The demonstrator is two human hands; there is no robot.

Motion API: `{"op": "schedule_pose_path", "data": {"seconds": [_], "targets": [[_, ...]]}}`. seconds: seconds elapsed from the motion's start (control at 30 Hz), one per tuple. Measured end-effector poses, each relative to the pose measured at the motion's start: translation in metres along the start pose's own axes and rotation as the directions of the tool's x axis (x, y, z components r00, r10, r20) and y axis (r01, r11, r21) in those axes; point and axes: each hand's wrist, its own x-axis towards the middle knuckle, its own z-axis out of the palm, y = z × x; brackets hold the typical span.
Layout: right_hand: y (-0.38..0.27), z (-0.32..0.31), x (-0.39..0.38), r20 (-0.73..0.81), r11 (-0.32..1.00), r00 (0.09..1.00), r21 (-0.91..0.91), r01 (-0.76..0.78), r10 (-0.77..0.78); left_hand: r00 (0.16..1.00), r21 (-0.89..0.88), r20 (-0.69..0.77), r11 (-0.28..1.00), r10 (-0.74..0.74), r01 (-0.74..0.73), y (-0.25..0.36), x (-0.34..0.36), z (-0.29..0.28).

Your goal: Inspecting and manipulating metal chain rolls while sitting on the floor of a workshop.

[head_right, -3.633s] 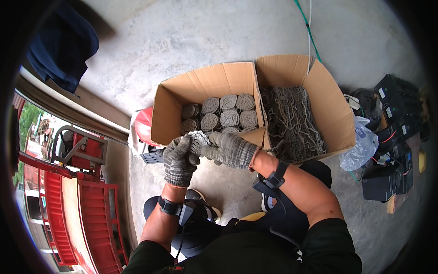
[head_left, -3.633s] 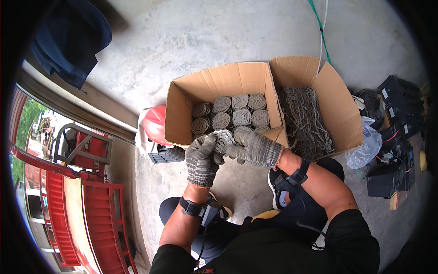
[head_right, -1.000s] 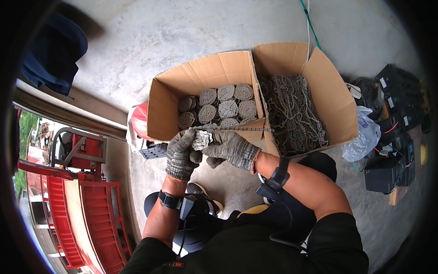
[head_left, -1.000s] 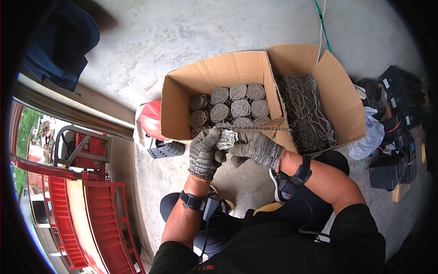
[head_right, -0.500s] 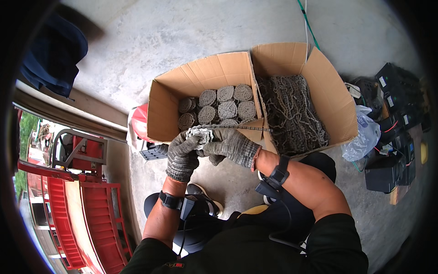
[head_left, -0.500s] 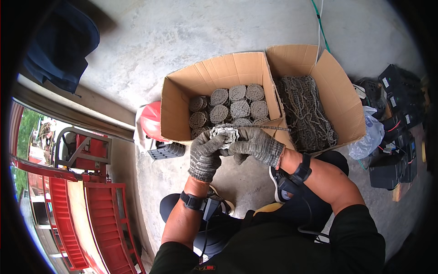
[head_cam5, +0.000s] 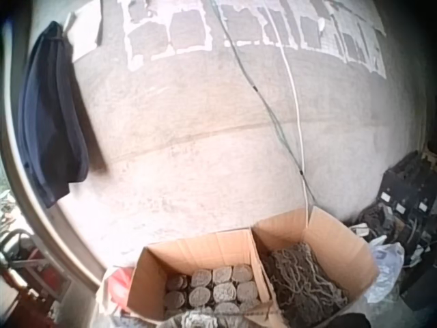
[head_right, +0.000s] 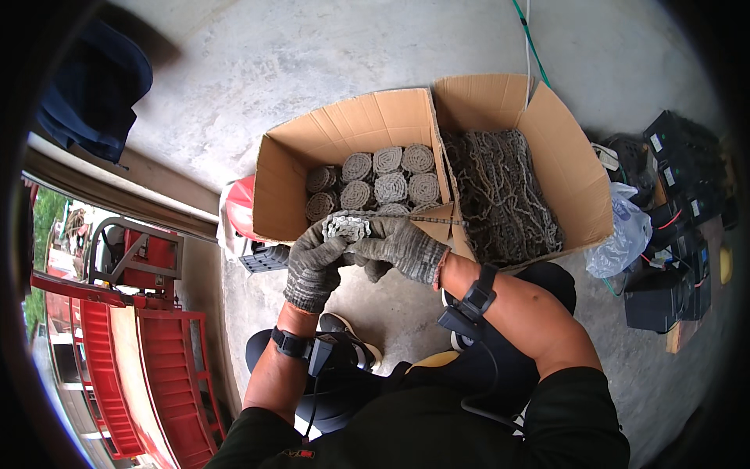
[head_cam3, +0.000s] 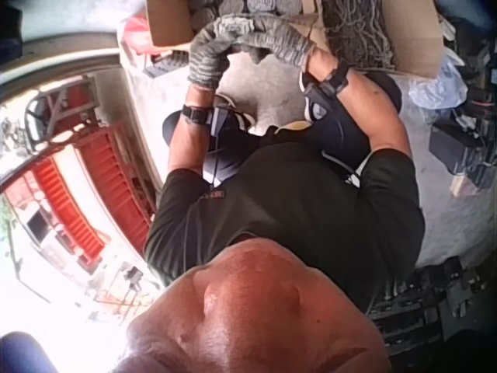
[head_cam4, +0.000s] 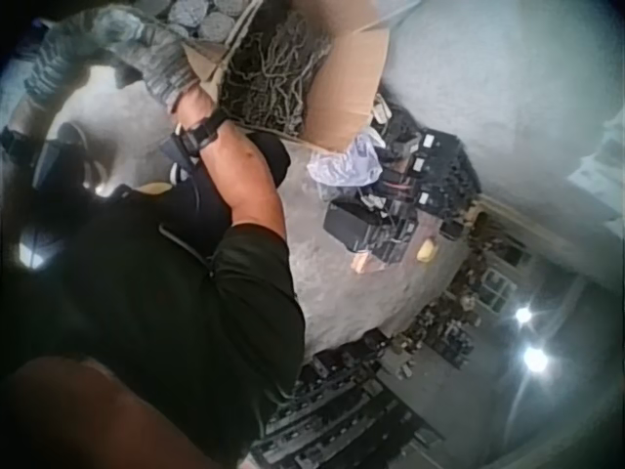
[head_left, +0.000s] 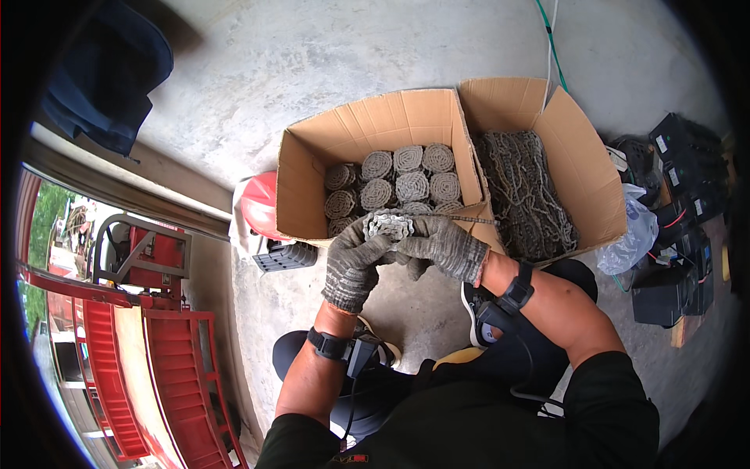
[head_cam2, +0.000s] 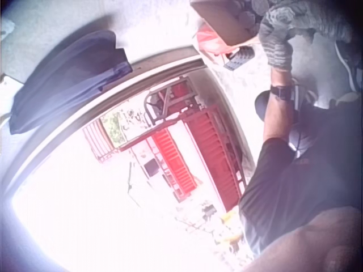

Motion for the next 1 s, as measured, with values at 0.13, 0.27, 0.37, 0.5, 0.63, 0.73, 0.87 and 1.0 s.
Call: {"op": "schedule_pose_path", "data": {"seconds": [0.13, 0.27, 0.37, 0.5, 0.63, 0.73, 0.87, 1.0], "targets": [[0.001, 0.0, 0.0, 0.018, 1.0, 1.0, 0.014, 0.013, -0.014, 0.998, -0.064, 0.057, 0.998, 0.005, -0.001, -0.004, 0.0, -0.004], [-0.002, 0.005, 0.002, 0.016, 0.998, 0.998, 0.014, 0.057, -0.057, 0.999, -0.111, 0.015, 0.993, 0.034, -0.032, -0.007, 0.001, -0.005], [-0.008, -0.001, -0.003, -0.026, 0.992, 0.994, 0.067, -0.107, 0.109, 0.997, -0.075, -0.06, 0.996, 0.049, -0.054, -0.007, 0.002, -0.008], [-0.023, 0.003, -0.003, -0.102, 0.976, 0.979, -0.108, -0.187, 0.176, 1.0, 0.126, 0.002, 0.992, -0.025, 0.024, 0.006, -0.001, -0.008], [-0.014, -0.006, 0.006, -0.029, 0.957, 0.984, -0.232, -0.175, 0.173, 0.999, 0.267, -0.013, 0.963, -0.035, 0.037, 0.004, -0.001, -0.01], [-0.018, -0.007, 0.009, 0.008, 0.953, 0.999, -0.3, -0.034, 0.039, 0.993, 0.315, -0.019, 0.942, -0.113, 0.113, 0.013, -0.004, -0.005], [-0.019, -0.009, 0.007, 0.051, 0.961, 0.981, -0.218, -0.172, 0.187, 0.987, 0.342, 0.035, 0.93, -0.156, 0.135, 0.013, -0.005, -0.006], [-0.008, -0.009, 0.007, 0.017, 0.92, 0.976, -0.337, -0.199, 0.217, 0.983, 0.338, 0.054, 0.929, -0.178, 0.149, 0.008, -0.005, -0.009]]}}
